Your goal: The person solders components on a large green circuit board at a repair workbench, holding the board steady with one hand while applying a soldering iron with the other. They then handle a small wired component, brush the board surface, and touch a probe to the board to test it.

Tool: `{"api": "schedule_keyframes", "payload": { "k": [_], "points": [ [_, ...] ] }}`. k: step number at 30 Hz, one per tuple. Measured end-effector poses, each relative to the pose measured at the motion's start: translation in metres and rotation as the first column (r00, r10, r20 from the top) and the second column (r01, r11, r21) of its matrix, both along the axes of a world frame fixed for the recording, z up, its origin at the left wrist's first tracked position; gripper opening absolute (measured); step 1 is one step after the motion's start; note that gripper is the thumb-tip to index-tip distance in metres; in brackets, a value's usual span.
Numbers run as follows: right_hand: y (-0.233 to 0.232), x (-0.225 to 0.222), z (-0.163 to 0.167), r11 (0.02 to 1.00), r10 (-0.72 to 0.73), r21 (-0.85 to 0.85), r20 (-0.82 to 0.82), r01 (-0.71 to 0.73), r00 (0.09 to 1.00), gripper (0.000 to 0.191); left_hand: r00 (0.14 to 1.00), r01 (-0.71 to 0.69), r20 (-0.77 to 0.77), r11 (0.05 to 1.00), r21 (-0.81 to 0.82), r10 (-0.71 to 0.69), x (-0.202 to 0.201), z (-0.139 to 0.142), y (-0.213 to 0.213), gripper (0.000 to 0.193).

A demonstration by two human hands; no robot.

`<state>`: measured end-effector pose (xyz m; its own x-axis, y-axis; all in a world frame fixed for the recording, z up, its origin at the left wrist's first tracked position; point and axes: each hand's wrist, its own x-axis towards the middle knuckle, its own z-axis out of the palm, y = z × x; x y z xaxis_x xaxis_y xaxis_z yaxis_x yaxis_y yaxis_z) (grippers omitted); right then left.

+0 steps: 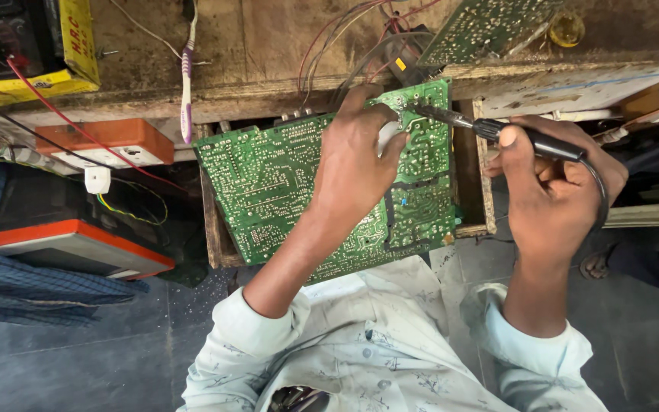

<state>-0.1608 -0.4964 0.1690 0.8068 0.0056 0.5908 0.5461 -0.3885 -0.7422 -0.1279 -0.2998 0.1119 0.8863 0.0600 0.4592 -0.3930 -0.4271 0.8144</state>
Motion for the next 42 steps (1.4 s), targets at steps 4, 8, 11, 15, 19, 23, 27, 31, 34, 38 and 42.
{"api": "schedule_keyframes", "payload": {
  "k": [4, 8, 11, 15, 19, 23, 27, 31, 34, 38, 42],
  "points": [
    [-0.007, 0.006, -0.013, 1.000, -0.006, 0.031, 0.022, 0.005, 1.000, 0.013, 1.000, -0.007, 0.020, 1.000, 0.003, 0.007, 0.006, -0.001, -0.004, 0.016],
    [-0.016, 0.009, -0.025, 0.998, 0.036, 0.049, 0.019, -0.037, 0.999, 0.014, 1.000, -0.008, 0.018, 1.000, 0.001, 0.008, 0.008, 0.000, -0.007, 0.017],
    [-0.022, 0.012, -0.031, 0.996, 0.013, 0.085, 0.005, -0.014, 1.000, 0.015, 0.999, -0.018, 0.028, 1.000, 0.009, 0.018, 0.009, 0.002, -0.009, 0.015],
    [-0.025, 0.016, -0.040, 0.989, -0.009, 0.145, 0.008, 0.007, 1.000, 0.015, 1.000, -0.013, -0.020, 1.000, -0.004, 0.013, 0.010, 0.002, -0.013, 0.015],
    [-0.024, 0.012, -0.045, 0.990, -0.022, 0.142, 0.025, 0.018, 0.999, 0.015, 0.998, -0.029, 0.052, 0.999, 0.015, 0.028, 0.007, 0.000, -0.015, 0.015],
    [-0.023, 0.008, -0.045, 0.983, -0.057, 0.175, -0.014, 0.058, 0.998, 0.014, 1.000, -0.025, 0.011, 1.000, 0.018, 0.024, 0.001, -0.001, -0.016, 0.015],
    [-0.027, 0.014, -0.045, 0.986, -0.037, 0.161, -0.009, 0.038, 0.999, 0.015, 1.000, -0.023, -0.002, 0.999, 0.033, 0.023, 0.006, -0.001, -0.018, 0.015],
    [-0.035, 0.019, -0.050, 0.982, -0.009, 0.188, 0.000, 0.009, 1.000, 0.016, 0.999, -0.025, 0.027, 0.999, 0.023, 0.025, 0.010, -0.004, -0.024, 0.015],
    [-0.039, 0.017, -0.056, 0.979, -0.007, 0.201, -0.019, 0.011, 1.000, 0.017, 0.999, -0.025, 0.023, 0.999, 0.031, 0.024, 0.008, -0.007, -0.025, 0.016],
    [-0.045, 0.019, -0.064, 0.959, 0.025, 0.282, -0.046, -0.011, 0.999, 0.016, 0.999, -0.035, 0.017, 0.998, 0.050, 0.034, 0.007, -0.007, -0.027, 0.017],
    [-0.053, 0.025, -0.069, 0.960, -0.023, 0.276, -0.051, 0.036, 0.998, 0.014, 0.999, -0.033, 0.030, 0.998, 0.054, 0.032, 0.012, -0.005, -0.033, 0.016]
  ]
}}
